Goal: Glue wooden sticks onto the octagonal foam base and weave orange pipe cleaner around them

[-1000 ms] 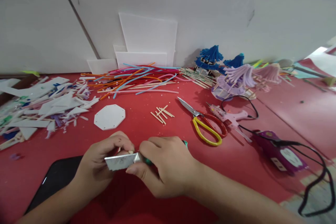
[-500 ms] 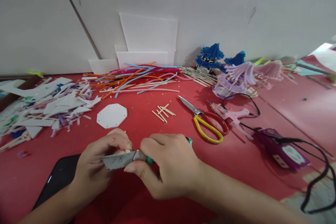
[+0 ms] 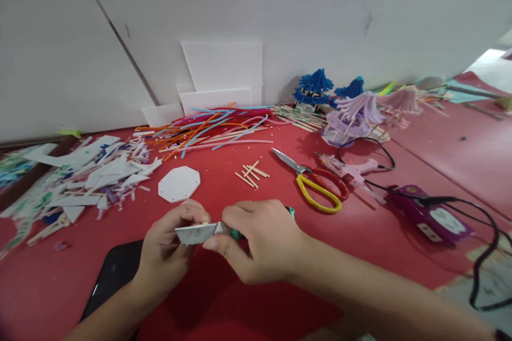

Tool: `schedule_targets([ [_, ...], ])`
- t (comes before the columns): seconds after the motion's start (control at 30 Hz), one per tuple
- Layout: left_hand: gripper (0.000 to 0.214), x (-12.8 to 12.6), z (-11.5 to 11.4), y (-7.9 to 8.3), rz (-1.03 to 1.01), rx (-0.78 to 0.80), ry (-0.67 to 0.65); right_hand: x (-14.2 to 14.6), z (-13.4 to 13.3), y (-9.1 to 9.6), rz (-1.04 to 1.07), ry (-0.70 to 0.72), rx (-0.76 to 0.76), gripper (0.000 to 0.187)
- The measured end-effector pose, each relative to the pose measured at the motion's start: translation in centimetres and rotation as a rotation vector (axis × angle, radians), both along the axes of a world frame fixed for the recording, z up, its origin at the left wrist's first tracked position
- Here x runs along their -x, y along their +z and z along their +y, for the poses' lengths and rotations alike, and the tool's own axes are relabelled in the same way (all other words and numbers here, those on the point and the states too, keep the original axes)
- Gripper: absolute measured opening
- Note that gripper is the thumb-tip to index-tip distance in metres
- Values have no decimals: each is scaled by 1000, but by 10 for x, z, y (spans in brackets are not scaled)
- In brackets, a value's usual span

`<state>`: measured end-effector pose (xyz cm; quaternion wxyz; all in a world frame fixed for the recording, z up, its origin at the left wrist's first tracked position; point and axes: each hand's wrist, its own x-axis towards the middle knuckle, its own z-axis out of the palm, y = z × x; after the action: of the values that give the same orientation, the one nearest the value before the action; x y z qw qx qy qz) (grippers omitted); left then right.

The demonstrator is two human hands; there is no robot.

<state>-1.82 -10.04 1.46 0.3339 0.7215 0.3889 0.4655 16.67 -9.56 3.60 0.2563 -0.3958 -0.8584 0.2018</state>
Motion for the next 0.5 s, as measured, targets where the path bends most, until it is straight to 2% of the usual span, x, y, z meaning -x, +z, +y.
schedule_targets([
  [0.27,20,-2,1,0,-23,8,46,0,2,-3,-2,-37,-25,31],
  [0.43,14,2,-1,1,-152,-10,87,-16,16,-6,87,-248,-80,36],
  [0.5,11,1,0,2,-187,17,150,-18,18,-7,163,-266,-89,37],
])
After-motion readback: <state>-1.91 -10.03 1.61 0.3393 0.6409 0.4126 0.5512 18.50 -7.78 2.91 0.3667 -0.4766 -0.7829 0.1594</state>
